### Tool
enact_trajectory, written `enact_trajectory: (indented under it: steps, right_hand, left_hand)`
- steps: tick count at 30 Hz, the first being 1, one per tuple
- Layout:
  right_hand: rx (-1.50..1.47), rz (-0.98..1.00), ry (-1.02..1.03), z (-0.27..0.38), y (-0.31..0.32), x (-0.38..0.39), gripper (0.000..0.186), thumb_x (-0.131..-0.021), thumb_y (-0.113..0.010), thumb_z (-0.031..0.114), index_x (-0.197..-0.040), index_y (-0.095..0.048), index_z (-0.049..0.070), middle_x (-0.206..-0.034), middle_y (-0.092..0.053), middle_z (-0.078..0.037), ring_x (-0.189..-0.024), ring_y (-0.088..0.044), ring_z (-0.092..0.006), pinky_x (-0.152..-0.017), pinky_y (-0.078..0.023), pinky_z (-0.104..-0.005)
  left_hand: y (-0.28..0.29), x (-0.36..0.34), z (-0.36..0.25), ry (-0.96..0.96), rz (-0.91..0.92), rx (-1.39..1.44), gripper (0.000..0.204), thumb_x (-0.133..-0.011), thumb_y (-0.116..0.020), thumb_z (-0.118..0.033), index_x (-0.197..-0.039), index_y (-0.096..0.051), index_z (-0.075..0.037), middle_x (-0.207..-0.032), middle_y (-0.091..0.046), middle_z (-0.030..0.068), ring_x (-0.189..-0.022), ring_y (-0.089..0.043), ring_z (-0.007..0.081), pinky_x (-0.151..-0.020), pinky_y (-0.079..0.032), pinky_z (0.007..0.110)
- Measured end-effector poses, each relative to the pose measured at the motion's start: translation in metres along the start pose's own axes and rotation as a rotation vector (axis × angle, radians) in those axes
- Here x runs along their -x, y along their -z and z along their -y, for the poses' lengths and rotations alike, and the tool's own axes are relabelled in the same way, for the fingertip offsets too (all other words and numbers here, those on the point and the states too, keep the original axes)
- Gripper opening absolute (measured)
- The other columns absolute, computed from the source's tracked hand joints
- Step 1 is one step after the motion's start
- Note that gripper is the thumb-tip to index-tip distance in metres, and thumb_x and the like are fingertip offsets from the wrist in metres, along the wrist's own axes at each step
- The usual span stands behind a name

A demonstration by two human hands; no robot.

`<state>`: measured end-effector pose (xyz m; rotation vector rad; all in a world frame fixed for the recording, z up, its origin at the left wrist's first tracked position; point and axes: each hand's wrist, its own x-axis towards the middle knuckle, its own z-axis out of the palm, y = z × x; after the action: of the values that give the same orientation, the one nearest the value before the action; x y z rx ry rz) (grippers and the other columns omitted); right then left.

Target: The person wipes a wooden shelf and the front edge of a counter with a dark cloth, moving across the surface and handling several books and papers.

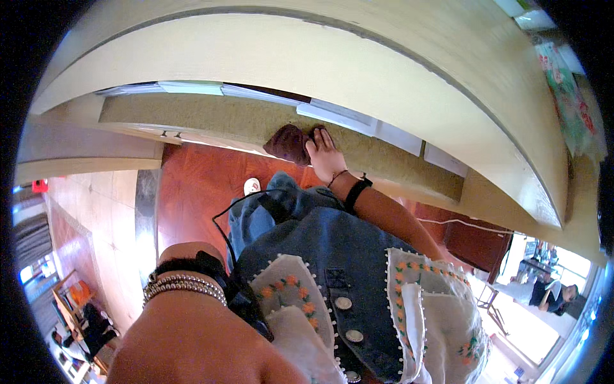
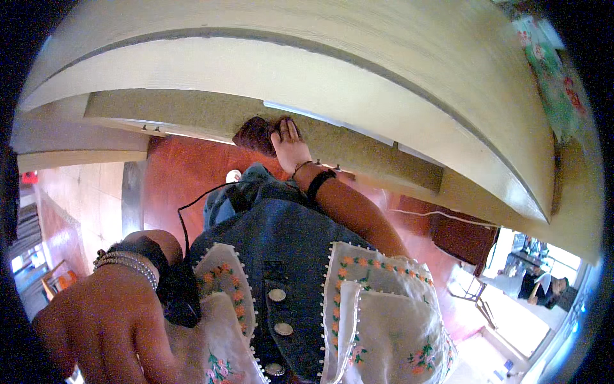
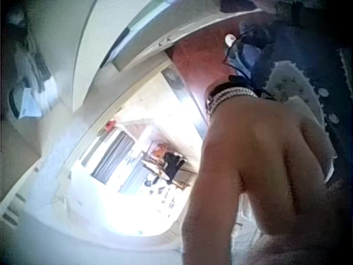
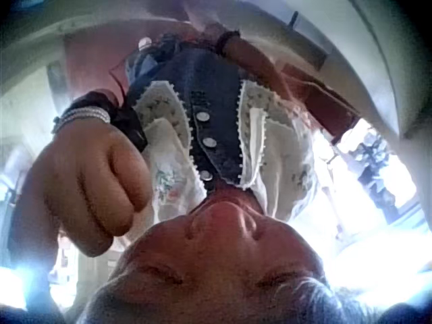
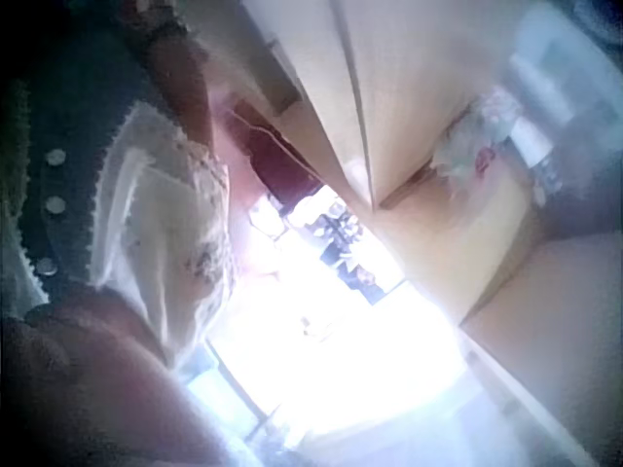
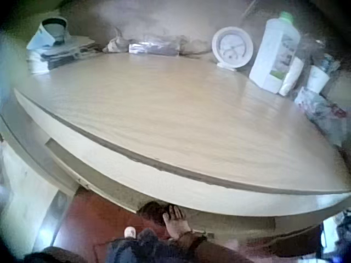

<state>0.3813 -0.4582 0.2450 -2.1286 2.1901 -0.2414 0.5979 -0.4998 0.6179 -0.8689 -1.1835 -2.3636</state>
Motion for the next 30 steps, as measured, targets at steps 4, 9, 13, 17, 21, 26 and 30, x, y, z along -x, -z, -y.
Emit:
enact_trajectory:
  steps: [4,9,13,17,21,26,30]
  right_hand:
    - [-0.010,0.067,-0.079,0.009,0.000,-0.003,0.024,-0.085,-0.038,0.016,-0.105,-0.042,0.003,-0.132,-0.035,-0.026,-0.126,-0.031,-0.0405,-0.100,-0.034,-0.0445]
    - [0.019,0.041,-0.077,0.005,0.003,-0.011,0.026,-0.085,-0.039,0.016,-0.108,-0.043,0.003,-0.132,-0.036,-0.024,-0.125,-0.031,-0.0403,-0.100,-0.034,-0.0454]
    - [0.049,0.080,-0.084,0.013,0.006,-0.003,0.028,-0.084,-0.040,0.016,-0.109,-0.043,0.004,-0.132,-0.037,-0.024,-0.125,-0.032,-0.0394,-0.101,-0.033,-0.0445]
    - [0.116,0.045,-0.078,0.017,0.005,-0.003,0.027,-0.083,-0.041,0.015,-0.108,-0.044,0.005,-0.130,-0.039,-0.023,-0.125,-0.033,-0.0385,-0.101,-0.033,-0.0435]
    - [0.044,0.038,-0.102,0.019,0.008,-0.003,0.027,-0.084,-0.041,0.016,-0.108,-0.044,0.005,-0.131,-0.039,-0.023,-0.125,-0.033,-0.0383,-0.102,-0.032,-0.0432]
    - [0.059,0.085,-0.120,0.025,0.015,-0.010,0.028,-0.085,-0.040,0.016,-0.111,-0.044,0.007,-0.133,-0.037,-0.023,-0.126,-0.032,-0.0379,-0.102,-0.031,-0.0424]
    - [0.067,0.154,-0.126,0.024,0.013,0.000,0.030,-0.084,-0.040,0.016,-0.112,-0.044,0.006,-0.134,-0.036,-0.023,-0.127,-0.030,-0.0374,-0.102,-0.031,-0.0417]
  left_hand:
    - [0.010,0.013,-0.021,0.005,0.023,0.048,0.034,-0.090,-0.048,-0.031,-0.123,-0.049,-0.024,-0.083,-0.052,0.0032,-0.079,-0.047,0.0166,-0.071,-0.039,0.032]
    - [0.025,0.025,-0.036,0.009,0.048,0.085,0.034,-0.090,-0.048,-0.031,-0.123,-0.049,-0.026,-0.080,-0.053,0.0023,-0.077,-0.048,0.0159,-0.069,-0.040,0.032]
    - [0.026,0.035,-0.051,0.002,0.053,0.113,0.033,-0.090,-0.048,-0.031,-0.123,-0.049,-0.027,-0.078,-0.053,0.0016,-0.075,-0.048,0.0155,-0.067,-0.040,0.032]
    - [0.028,0.042,-0.061,-0.010,0.057,0.127,0.033,-0.090,-0.048,-0.032,-0.124,-0.049,-0.028,-0.076,-0.053,0.0009,-0.072,-0.048,0.0150,-0.066,-0.041,0.031]
    - [0.032,0.045,-0.061,-0.023,0.061,0.119,0.033,-0.090,-0.048,-0.032,-0.124,-0.049,-0.030,-0.074,-0.054,0.0001,-0.070,-0.049,0.0145,-0.064,-0.041,0.031]
    - [0.030,0.049,-0.072,-0.009,0.057,0.150,0.033,-0.090,-0.048,-0.032,-0.124,-0.049,-0.031,-0.071,-0.054,-0.0007,-0.068,-0.049,0.0138,-0.062,-0.041,0.031]
    - [0.027,0.045,-0.069,0.013,0.054,0.148,0.029,-0.090,-0.048,-0.030,-0.118,-0.053,-0.033,-0.074,-0.056,-0.0008,-0.070,-0.050,0.0148,-0.063,-0.042,0.032]
